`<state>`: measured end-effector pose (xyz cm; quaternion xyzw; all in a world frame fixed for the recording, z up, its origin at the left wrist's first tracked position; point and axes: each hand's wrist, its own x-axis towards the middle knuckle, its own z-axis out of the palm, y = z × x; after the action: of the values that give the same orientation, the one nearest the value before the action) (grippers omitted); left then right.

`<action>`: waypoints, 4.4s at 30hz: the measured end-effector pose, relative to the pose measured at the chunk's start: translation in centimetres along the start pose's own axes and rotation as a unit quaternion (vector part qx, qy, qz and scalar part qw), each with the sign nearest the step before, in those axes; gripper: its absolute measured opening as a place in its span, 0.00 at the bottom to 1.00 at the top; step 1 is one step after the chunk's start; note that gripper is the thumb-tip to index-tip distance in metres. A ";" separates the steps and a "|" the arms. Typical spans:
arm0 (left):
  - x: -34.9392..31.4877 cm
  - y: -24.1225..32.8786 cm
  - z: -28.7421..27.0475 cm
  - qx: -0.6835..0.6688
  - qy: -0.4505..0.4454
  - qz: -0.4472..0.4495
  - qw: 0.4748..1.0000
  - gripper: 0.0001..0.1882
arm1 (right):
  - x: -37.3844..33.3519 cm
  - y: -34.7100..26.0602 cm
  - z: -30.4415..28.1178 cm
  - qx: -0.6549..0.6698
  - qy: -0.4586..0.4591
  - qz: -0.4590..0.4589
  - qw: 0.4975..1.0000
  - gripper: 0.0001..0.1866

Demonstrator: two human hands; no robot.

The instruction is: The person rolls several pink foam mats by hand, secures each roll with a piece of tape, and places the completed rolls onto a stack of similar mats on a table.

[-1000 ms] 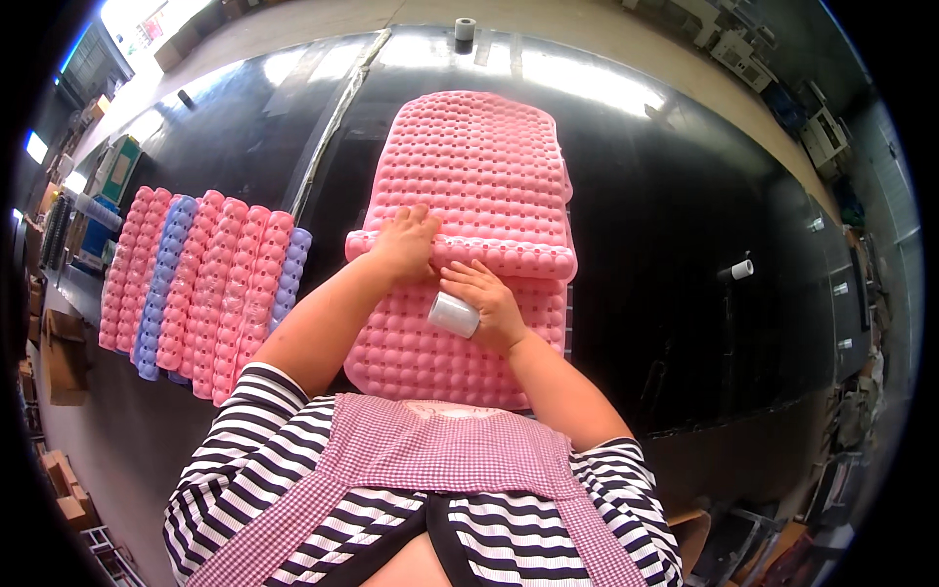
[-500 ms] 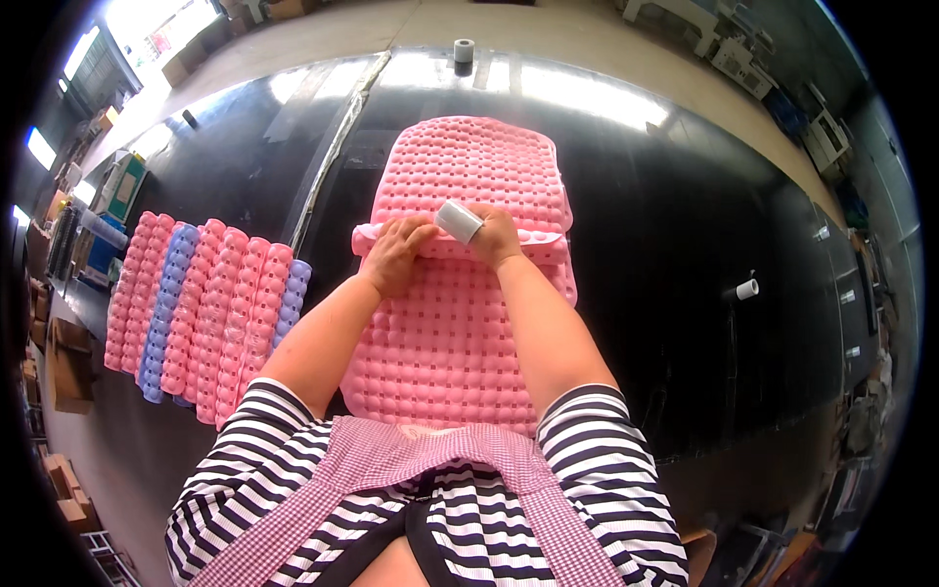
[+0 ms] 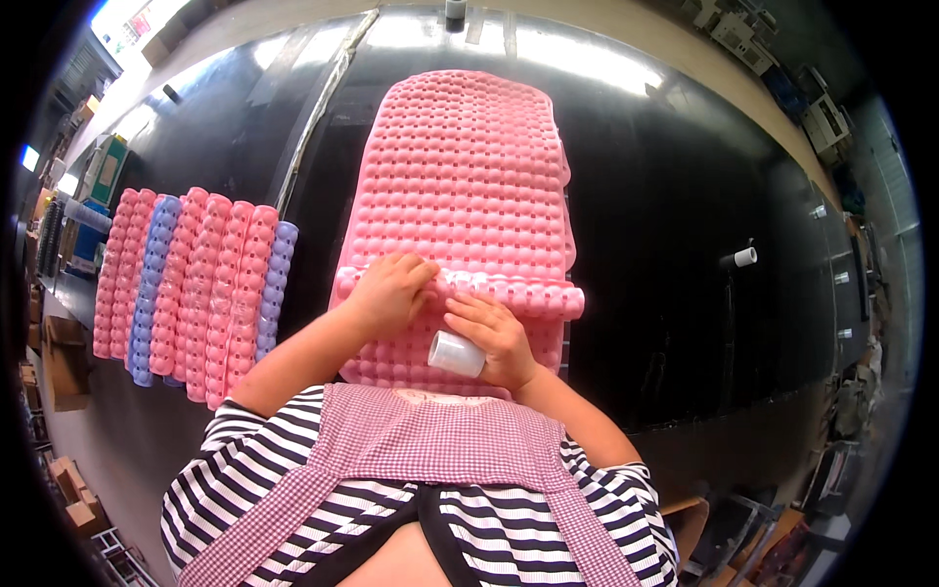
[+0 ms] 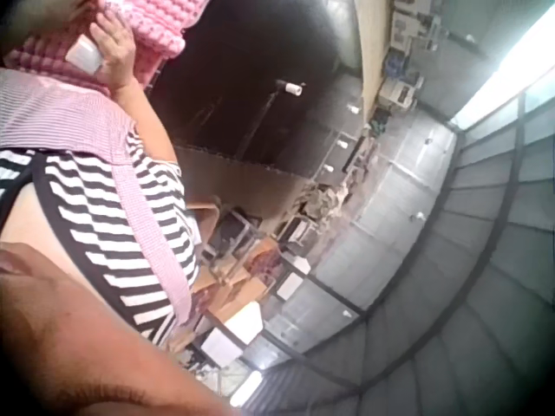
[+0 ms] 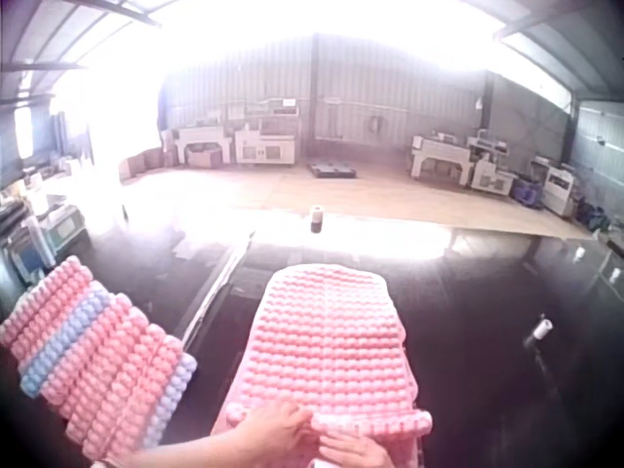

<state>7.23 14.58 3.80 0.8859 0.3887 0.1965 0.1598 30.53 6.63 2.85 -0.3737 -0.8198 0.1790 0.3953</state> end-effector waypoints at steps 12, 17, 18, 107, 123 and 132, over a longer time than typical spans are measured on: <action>9.8 -6.7 0.6 0.129 0.160 -0.042 0.978 0.08 | 6.3 6.4 1.0 -0.011 0.040 0.089 0.995 0.21; 5.4 -4.4 2.0 0.048 0.140 0.028 0.989 0.12 | 11.4 12.0 -0.1 0.363 0.073 0.314 0.874 0.10; 5.4 -4.0 2.7 0.094 0.164 0.054 0.980 0.17 | 12.5 13.5 -0.3 0.337 0.077 0.274 0.897 0.09; -17.6 -5.2 -12.2 0.093 0.254 -0.269 0.924 0.15 | -13.0 0.0 -10.1 -0.252 0.213 0.337 0.882 0.15; -13.9 1.1 0.1 -0.175 0.164 -0.251 0.938 0.29 | -12.2 -1.6 -2.0 -0.205 0.170 0.299 0.916 0.32; -13.1 1.9 -2.2 -0.687 0.090 -0.359 0.625 0.18 | -10.5 -0.5 -6.2 0.505 0.212 0.540 0.639 0.11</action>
<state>-0.73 3.78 3.59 0.2870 0.4410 0.4121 0.7438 39.43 -1.67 1.63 -0.5197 -0.1475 0.6630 0.5182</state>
